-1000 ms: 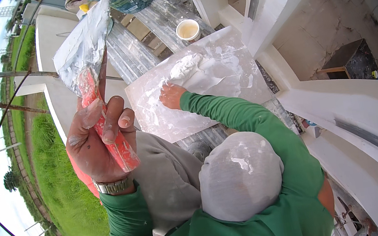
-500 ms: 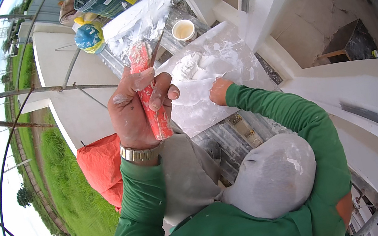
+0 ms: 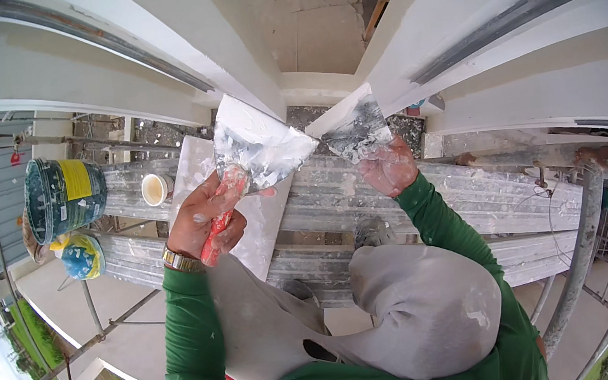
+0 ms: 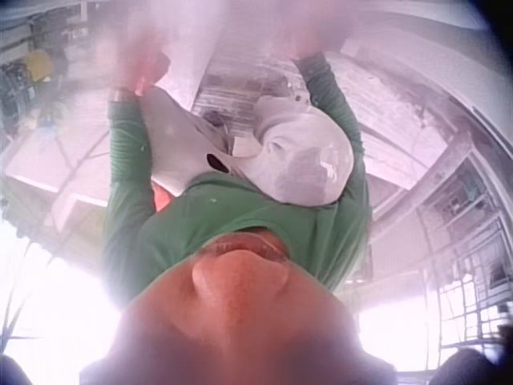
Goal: The person scoops white plaster from a board using a trowel and applies it to a vertical wall surface. They repeatedly smooth the plaster along the wall and a metal strip, occasionally scraping excess material back onto the board.
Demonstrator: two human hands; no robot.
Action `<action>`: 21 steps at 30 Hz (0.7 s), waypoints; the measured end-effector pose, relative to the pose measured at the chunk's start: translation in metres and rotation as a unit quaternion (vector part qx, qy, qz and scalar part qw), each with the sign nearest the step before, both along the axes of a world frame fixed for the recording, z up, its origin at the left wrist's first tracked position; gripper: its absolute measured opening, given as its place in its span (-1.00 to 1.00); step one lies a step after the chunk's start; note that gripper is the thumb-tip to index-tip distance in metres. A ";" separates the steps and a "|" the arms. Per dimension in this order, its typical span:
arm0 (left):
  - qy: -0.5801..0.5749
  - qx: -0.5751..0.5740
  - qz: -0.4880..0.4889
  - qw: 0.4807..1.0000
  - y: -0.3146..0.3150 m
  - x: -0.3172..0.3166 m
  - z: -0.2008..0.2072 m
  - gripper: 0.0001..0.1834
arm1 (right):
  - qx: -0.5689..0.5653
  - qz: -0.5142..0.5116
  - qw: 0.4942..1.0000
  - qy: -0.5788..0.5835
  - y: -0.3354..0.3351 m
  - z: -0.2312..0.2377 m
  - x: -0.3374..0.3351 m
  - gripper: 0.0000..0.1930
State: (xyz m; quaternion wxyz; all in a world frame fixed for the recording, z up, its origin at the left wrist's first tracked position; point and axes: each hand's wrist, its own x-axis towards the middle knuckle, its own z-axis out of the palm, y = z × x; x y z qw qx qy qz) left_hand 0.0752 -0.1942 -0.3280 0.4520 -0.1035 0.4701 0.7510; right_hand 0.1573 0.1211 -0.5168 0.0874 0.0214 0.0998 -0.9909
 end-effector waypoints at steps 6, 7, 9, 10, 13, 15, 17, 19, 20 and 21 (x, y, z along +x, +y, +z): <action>-0.058 0.038 -0.211 0.975 0.105 0.007 -0.006 -0.72 | 0.395 -0.221 0.885 0.111 0.050 0.103 0.078 -0.59; -0.071 0.045 -0.233 0.969 0.118 0.010 -0.005 -0.73 | 0.481 -0.242 0.830 0.147 0.058 0.122 0.087 -0.63; -0.069 0.059 -0.276 0.957 0.139 0.017 -0.011 -0.70 | 0.700 -0.214 0.634 0.250 0.084 0.148 0.097 -0.69; -0.075 0.071 -0.294 0.950 0.146 0.020 -0.015 -0.68 | 0.743 -0.217 0.572 0.272 0.092 0.147 0.100 -0.66; -0.069 0.053 -0.344 0.935 0.174 0.029 -0.012 -0.53 | 0.823 -0.215 0.430 0.304 0.114 0.147 0.119 -0.39; -0.051 0.048 -0.405 0.912 0.187 0.033 -0.014 -0.48 | 0.852 -0.241 0.401 0.234 0.123 0.123 0.132 -0.33; -0.024 0.022 -0.433 0.901 0.191 0.035 -0.020 -0.49 | 0.890 -0.243 0.363 0.133 0.130 0.101 0.141 -0.33; 0.009 0.009 -0.465 0.885 0.198 0.032 -0.028 -0.49 | 0.732 -0.318 0.602 -0.024 0.130 0.060 0.156 -0.45; 0.094 -0.026 -0.479 0.872 0.203 0.030 -0.031 -0.47 | 0.619 -0.344 0.700 -0.091 0.129 0.055 0.156 -0.51; 0.224 -0.062 -0.473 0.850 0.210 0.031 -0.033 -0.49 | 0.500 -0.372 0.766 -0.155 0.123 0.052 0.161 -0.58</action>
